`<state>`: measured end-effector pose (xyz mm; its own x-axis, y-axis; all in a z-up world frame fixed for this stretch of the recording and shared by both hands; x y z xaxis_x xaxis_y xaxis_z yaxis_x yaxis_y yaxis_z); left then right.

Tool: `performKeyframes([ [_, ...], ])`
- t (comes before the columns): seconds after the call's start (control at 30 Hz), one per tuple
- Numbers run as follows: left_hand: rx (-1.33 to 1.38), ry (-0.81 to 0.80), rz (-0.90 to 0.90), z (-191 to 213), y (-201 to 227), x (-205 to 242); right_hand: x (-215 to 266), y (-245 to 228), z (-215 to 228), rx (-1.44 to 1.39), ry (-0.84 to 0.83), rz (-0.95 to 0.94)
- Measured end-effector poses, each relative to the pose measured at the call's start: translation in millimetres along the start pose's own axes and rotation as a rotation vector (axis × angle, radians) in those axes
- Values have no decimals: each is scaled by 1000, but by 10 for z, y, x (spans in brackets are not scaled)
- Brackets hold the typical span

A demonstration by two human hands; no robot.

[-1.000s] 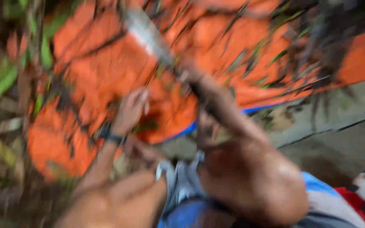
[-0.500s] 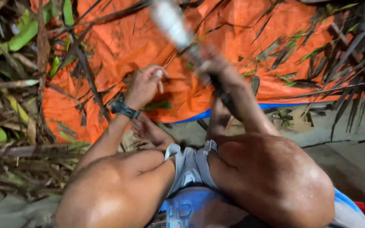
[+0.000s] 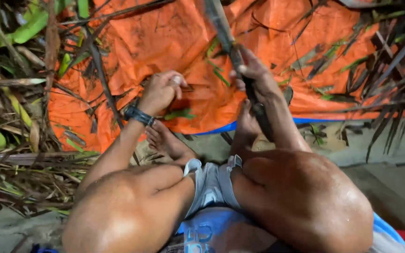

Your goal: The person uses a machete to strip the leafy green parts from palm fronds, leaving the central ribs behind.

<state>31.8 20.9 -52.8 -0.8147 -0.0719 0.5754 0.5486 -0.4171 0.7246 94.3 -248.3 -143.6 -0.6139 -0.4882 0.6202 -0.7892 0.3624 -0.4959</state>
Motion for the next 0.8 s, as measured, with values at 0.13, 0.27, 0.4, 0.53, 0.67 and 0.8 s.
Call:
performKeyframes([
  [0.13,-77,-86,-10,-187,-31,-58,186,48,-192,11,50,10],
  [0.27,-5,-89,49,-176,6,-113,243,-21,-515,-52,-79,-63],
  [0.4,122,-89,39,-155,32,-79,151,45,-248,-53,-71,-76],
  [0.53,132,-256,127,-198,95,-38,229,-97,-469,-208,-146,-128],
  [0.67,162,-268,197,-266,69,-41,135,1,-246,-273,-32,-142],
  [0.8,100,-113,-40,-279,330,-93,197,-43,-388,-224,-64,-158],
])
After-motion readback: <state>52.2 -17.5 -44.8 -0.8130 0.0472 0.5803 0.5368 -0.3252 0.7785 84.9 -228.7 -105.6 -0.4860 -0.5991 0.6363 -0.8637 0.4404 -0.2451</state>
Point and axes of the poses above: each hand's wrist, its own x-axis away from the middle knuckle, its own z-axis out of the back of the hand, y = z × x, the point moved 6 cm from there along -x, towards the middle knuckle, and after that the axes turned 7 degrees about y, right-handed, at the moved point
